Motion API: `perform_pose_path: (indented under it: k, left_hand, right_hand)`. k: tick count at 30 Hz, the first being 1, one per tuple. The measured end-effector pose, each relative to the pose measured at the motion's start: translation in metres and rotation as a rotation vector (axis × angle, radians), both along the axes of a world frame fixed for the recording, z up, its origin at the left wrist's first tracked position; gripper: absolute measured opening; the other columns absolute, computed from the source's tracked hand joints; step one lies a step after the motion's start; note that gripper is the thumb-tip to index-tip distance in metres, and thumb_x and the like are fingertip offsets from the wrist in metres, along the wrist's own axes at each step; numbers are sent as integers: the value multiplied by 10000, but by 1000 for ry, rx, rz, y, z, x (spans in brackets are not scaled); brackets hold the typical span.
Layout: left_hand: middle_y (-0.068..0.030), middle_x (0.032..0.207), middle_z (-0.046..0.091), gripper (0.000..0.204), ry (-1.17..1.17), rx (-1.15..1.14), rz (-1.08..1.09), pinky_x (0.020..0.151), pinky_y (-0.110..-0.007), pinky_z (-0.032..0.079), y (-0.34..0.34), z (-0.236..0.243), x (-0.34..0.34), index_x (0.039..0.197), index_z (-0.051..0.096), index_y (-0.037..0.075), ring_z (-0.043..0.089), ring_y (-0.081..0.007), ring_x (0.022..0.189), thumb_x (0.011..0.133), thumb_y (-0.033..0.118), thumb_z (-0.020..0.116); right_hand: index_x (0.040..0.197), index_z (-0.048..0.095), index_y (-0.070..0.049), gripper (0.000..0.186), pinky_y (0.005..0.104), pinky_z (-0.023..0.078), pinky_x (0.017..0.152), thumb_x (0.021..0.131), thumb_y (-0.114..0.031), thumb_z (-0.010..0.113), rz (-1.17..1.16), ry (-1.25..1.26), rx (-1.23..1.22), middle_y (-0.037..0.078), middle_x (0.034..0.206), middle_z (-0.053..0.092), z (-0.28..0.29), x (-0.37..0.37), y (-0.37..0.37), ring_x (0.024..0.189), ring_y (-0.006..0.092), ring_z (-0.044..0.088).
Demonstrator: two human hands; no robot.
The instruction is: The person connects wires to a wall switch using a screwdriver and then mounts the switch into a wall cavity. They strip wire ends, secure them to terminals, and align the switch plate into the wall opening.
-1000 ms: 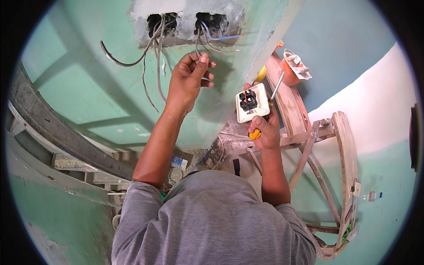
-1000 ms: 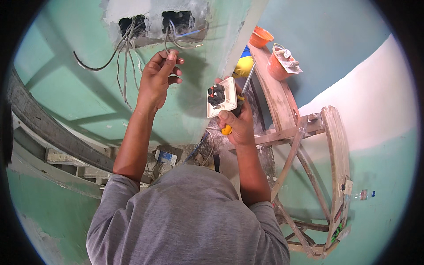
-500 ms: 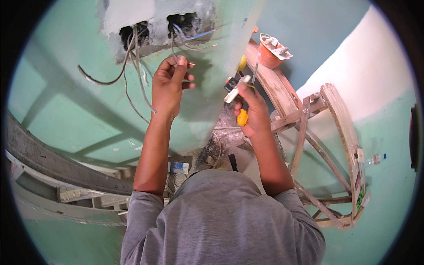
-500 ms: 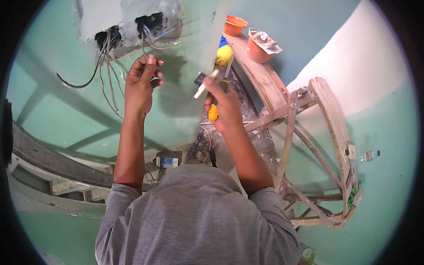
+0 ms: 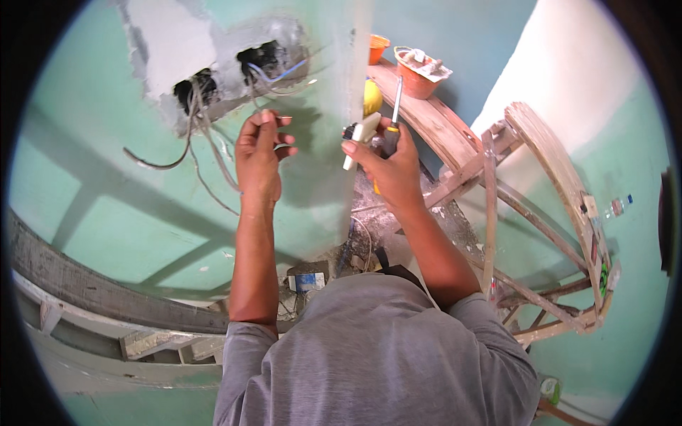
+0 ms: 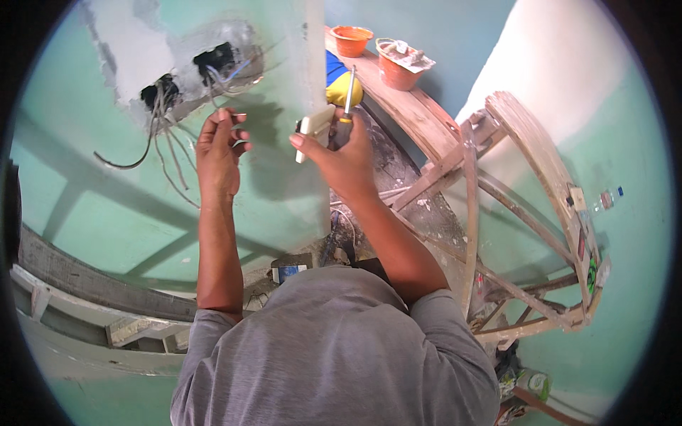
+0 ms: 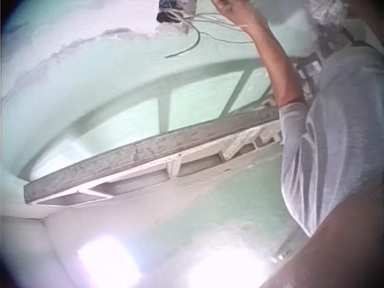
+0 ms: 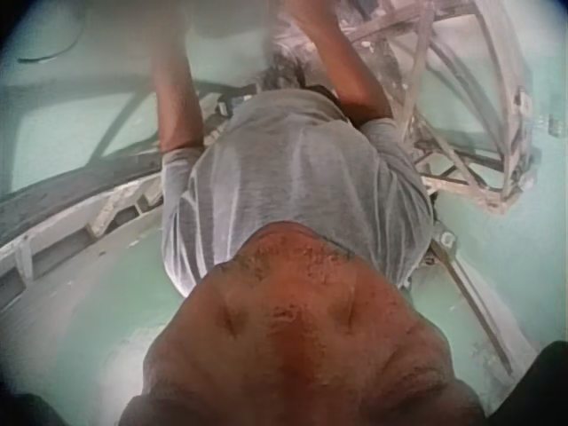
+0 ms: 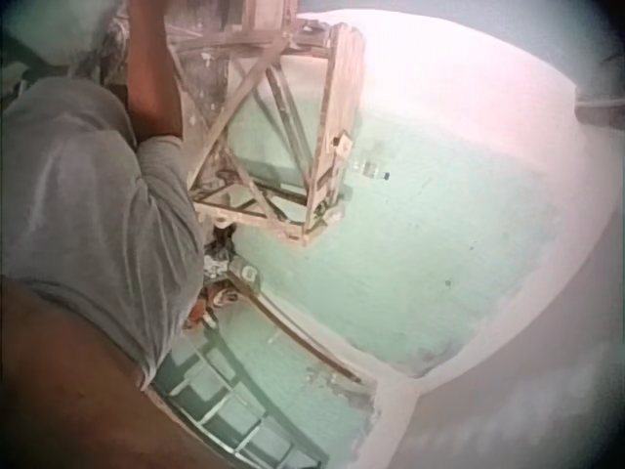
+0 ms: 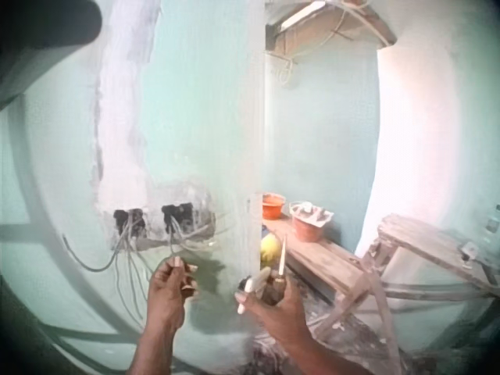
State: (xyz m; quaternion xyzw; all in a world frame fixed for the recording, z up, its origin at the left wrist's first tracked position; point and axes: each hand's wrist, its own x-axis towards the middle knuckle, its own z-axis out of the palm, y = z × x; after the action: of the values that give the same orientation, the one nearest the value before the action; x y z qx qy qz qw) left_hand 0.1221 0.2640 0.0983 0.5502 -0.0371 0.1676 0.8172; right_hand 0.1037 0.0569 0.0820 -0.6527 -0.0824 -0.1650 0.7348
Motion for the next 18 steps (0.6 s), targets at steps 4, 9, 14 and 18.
perform_pose_path:
  k: [4,9,14,18]
  left_hand:
    - [-20,1045,703,228,-19,38,-4,670,-258,530,-5,1,0,1112,661,111,615,-78,775,1066,330,620]
    - [-16,1047,705,250,-48,55,11,687,-265,536,-2,7,1,1109,676,94,614,-86,783,1066,334,620]
    - [-25,1022,714,267,-81,16,24,665,-258,542,-4,5,6,1135,685,58,602,-80,756,1066,309,625]
    - [-39,1007,726,253,-113,-4,43,642,-250,544,-4,2,5,1134,686,46,597,-75,710,1055,283,647]
  right_hand:
    - [1349,516,-8,639,196,436,521,836,-167,863,228,98,180,39,1009,689,13,-8,-3,684,47,587]
    - [1405,503,-16,636,200,458,524,860,-116,814,399,78,291,42,1071,679,12,12,-3,643,48,566]
    - [1348,531,-66,450,250,478,553,937,-133,702,553,67,445,44,1085,656,8,36,1,672,73,553]
    - [1396,502,-34,500,252,479,574,942,-138,684,615,20,497,50,1141,654,-1,48,9,694,74,542]
